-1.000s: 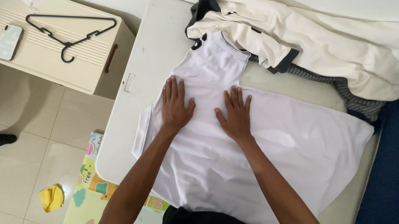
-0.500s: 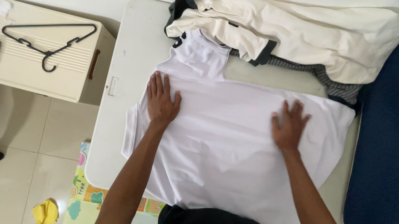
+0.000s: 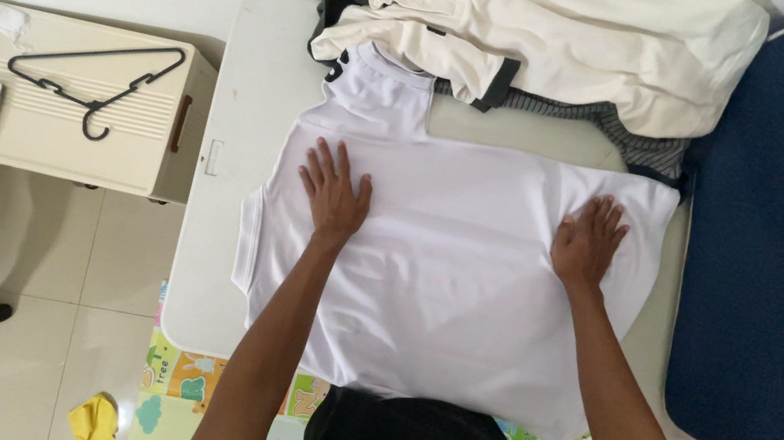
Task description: The person folds a white shirt on a table by smoothing the fabric, folding in the sleeves and sides, and then folding it into a rectangle.
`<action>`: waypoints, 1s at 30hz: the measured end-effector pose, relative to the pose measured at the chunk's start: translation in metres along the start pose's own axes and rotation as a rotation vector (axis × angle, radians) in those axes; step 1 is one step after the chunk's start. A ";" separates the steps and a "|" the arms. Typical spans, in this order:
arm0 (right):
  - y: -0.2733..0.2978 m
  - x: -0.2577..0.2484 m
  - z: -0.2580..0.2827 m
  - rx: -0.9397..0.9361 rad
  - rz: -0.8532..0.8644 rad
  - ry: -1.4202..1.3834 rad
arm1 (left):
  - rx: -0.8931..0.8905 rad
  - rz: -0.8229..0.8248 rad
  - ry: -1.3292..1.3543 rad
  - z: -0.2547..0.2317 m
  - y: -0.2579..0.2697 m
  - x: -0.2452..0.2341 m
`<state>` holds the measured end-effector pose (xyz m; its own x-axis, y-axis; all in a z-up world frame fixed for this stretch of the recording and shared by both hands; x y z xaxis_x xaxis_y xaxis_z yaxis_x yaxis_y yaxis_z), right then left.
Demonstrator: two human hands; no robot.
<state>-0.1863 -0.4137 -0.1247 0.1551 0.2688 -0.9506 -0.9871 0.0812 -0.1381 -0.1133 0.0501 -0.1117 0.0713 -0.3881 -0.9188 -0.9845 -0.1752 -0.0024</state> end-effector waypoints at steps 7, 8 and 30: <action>0.009 -0.014 -0.022 0.194 0.088 -0.008 | 0.018 -0.042 -0.008 0.020 0.002 -0.012; 0.006 -0.018 -0.026 0.151 0.031 -0.039 | 0.022 -0.043 -0.005 0.021 0.001 -0.011; -0.004 -0.019 -0.013 0.194 0.299 -0.060 | 0.096 -0.045 -0.025 0.011 -0.012 -0.004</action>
<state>-0.1861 -0.4317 -0.1101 -0.1311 0.3640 -0.9221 -0.9641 0.1700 0.2041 -0.1031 0.0642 -0.1124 0.1126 -0.3588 -0.9266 -0.9914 -0.1037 -0.0803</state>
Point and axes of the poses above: each hand's wrist, its own y-axis away from the middle knuckle, its own x-axis out of the palm, z = x × y, the point moved 10 cm from there along -y, towards the middle knuckle, and after that the axes turned 9 degrees about -x, right-handed, at the moved point
